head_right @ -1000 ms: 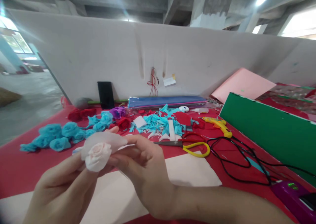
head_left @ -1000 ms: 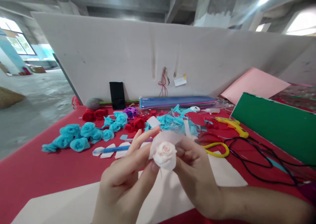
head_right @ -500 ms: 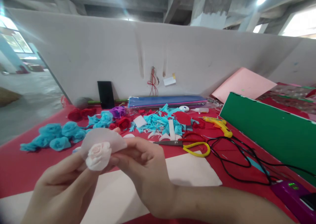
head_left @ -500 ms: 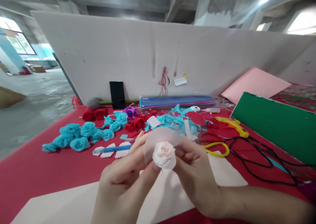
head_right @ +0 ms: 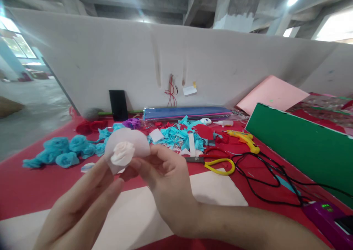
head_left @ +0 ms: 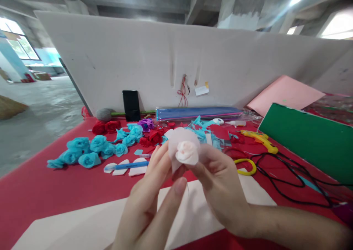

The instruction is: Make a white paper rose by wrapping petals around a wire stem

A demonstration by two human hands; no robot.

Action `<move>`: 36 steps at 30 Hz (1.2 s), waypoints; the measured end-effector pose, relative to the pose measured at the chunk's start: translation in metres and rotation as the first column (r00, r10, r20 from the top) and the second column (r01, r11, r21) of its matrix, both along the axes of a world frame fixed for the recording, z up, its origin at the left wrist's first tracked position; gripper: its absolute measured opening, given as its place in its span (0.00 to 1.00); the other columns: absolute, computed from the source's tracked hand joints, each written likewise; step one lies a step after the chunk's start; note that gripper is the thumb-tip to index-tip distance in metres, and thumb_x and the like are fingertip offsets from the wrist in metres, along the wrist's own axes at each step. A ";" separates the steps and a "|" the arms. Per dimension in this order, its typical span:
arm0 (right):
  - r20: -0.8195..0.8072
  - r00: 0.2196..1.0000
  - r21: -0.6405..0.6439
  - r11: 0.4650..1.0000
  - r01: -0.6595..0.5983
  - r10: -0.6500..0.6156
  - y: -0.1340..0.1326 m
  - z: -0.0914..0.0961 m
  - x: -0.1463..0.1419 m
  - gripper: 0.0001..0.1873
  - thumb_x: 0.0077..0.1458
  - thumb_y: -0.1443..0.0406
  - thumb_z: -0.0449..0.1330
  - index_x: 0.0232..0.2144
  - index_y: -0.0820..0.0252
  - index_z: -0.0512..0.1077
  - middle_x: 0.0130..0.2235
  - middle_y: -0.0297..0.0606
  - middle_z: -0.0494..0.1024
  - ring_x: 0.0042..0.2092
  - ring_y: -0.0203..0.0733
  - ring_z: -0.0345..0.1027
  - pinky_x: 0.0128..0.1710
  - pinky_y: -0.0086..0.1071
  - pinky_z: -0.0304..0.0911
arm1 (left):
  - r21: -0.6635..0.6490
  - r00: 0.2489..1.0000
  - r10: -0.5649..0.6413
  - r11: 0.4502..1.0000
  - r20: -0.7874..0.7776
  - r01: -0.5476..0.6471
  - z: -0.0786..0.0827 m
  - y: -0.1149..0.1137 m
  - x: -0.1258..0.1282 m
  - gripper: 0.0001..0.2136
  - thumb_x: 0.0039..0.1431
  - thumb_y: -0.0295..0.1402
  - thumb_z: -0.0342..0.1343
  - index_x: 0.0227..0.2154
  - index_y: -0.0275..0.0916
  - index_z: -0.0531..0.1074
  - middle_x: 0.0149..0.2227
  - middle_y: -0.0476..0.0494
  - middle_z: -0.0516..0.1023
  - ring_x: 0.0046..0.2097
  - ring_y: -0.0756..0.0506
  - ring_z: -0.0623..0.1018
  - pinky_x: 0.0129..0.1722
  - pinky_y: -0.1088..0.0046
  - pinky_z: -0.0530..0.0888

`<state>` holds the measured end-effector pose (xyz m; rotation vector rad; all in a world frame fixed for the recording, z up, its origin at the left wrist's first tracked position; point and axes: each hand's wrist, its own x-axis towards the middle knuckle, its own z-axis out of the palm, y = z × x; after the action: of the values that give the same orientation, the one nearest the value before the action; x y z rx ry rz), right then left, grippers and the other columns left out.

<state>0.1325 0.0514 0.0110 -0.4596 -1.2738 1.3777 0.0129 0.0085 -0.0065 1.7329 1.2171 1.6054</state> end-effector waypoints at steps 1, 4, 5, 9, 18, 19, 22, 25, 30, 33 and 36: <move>0.015 1.000 0.002 1.000 0.009 -0.009 0.002 -0.001 0.000 0.02 0.50 0.66 0.61 0.29 0.59 0.73 0.25 0.31 0.76 0.27 0.32 0.71 0.32 0.26 0.70 | -0.009 1.000 0.001 1.000 0.002 -0.001 -0.002 -0.002 0.002 0.23 0.55 0.33 0.55 0.52 0.59 0.61 0.58 0.60 0.62 0.60 0.46 0.58 0.55 0.76 0.62; 0.041 0.999 0.000 1.000 -0.004 0.004 0.007 -0.002 0.001 0.04 0.52 0.64 0.59 0.31 0.59 0.72 0.26 0.31 0.76 0.28 0.33 0.71 0.33 0.28 0.69 | -0.005 0.996 0.030 1.000 0.079 -0.029 -0.002 -0.008 0.007 0.22 0.56 0.35 0.53 0.53 0.58 0.60 0.60 0.61 0.56 0.61 0.45 0.53 0.55 0.77 0.63; 0.043 0.999 -0.004 1.000 -0.020 0.020 0.009 -0.002 0.001 0.05 0.53 0.63 0.58 0.32 0.59 0.71 0.25 0.31 0.75 0.27 0.32 0.70 0.33 0.29 0.69 | -0.003 0.994 0.020 1.000 0.103 -0.020 0.000 -0.008 0.008 0.21 0.56 0.35 0.52 0.53 0.58 0.61 0.60 0.61 0.57 0.62 0.46 0.53 0.55 0.77 0.63; 0.013 0.996 -0.002 0.996 -0.087 0.087 0.013 0.001 0.005 0.05 0.54 0.63 0.57 0.30 0.59 0.70 0.22 0.29 0.72 0.25 0.29 0.68 0.32 0.25 0.67 | -0.031 0.982 -0.055 0.998 0.181 0.062 0.012 0.001 0.000 0.14 0.57 0.36 0.52 0.45 0.61 0.68 0.54 0.65 0.67 0.60 0.49 0.60 0.55 0.80 0.62; -0.011 0.945 -0.042 0.944 -0.326 0.326 0.010 0.002 0.006 0.05 0.53 0.65 0.58 0.28 0.61 0.71 0.23 0.29 0.71 0.23 0.27 0.67 0.29 0.23 0.66 | -0.164 0.951 -0.235 0.949 0.201 0.269 0.016 0.025 -0.017 0.11 0.58 0.34 0.51 0.24 0.45 0.76 0.28 0.52 0.79 0.44 0.44 0.75 0.54 0.65 0.67; -0.015 0.939 -0.054 0.938 -0.343 0.343 0.010 0.001 0.005 0.05 0.53 0.64 0.58 0.28 0.61 0.71 0.22 0.29 0.71 0.23 0.27 0.67 0.29 0.23 0.66 | -0.183 0.948 -0.253 0.940 0.195 0.288 0.015 0.025 -0.018 0.13 0.58 0.34 0.50 0.21 0.45 0.75 0.22 0.52 0.76 0.38 0.45 0.77 0.53 0.64 0.68; -0.025 0.929 -0.073 0.926 -0.370 0.369 0.010 -0.002 0.003 0.07 0.52 0.63 0.59 0.28 0.62 0.72 0.22 0.29 0.72 0.23 0.27 0.66 0.30 0.24 0.66 | -0.212 0.944 -0.262 0.929 0.200 0.302 0.013 0.024 -0.021 0.15 0.57 0.34 0.52 0.16 0.43 0.74 0.15 0.53 0.70 0.23 0.49 0.71 0.48 0.65 0.70; -0.025 0.925 -0.075 0.922 -0.380 0.379 0.010 -0.004 0.001 0.09 0.51 0.62 0.60 0.29 0.64 0.72 0.23 0.31 0.72 0.23 0.28 0.67 0.31 0.27 0.67 | -0.194 0.934 -0.279 0.926 0.225 0.323 0.013 0.026 -0.020 0.14 0.54 0.35 0.55 0.15 0.43 0.74 0.14 0.53 0.70 0.20 0.51 0.68 0.45 0.66 0.71; -0.022 0.919 -0.067 0.917 -0.394 0.393 0.010 -0.007 0.000 0.08 0.54 0.63 0.58 0.28 0.64 0.71 0.21 0.30 0.71 0.24 0.29 0.68 0.33 0.27 0.67 | -0.188 0.927 -0.284 0.924 0.246 0.334 0.015 0.027 -0.017 0.13 0.54 0.37 0.55 0.16 0.44 0.75 0.14 0.52 0.71 0.21 0.50 0.68 0.31 0.73 0.71; -0.026 0.918 -0.086 0.914 -0.397 0.396 0.008 -0.008 0.000 0.09 0.53 0.63 0.58 0.27 0.65 0.71 0.22 0.31 0.72 0.24 0.29 0.69 0.33 0.26 0.67 | -0.196 0.923 -0.291 0.919 0.251 0.342 0.015 0.025 -0.018 0.12 0.53 0.36 0.55 0.17 0.44 0.76 0.14 0.51 0.72 0.17 0.52 0.65 0.21 0.76 0.69; -0.042 0.902 -0.106 0.896 -0.431 0.429 0.007 -0.009 0.001 0.12 0.53 0.61 0.58 0.25 0.65 0.70 0.23 0.32 0.73 0.24 0.29 0.70 0.33 0.26 0.67 | -0.165 0.944 -0.226 0.949 0.240 0.269 0.016 0.023 -0.019 0.12 0.51 0.35 0.57 0.14 0.42 0.76 0.26 0.47 0.78 0.16 0.54 0.65 0.20 0.74 0.70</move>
<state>0.1334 0.0580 0.0019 -0.2454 -1.3377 1.8296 -0.0060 0.0313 0.0091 1.4776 0.9714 1.4304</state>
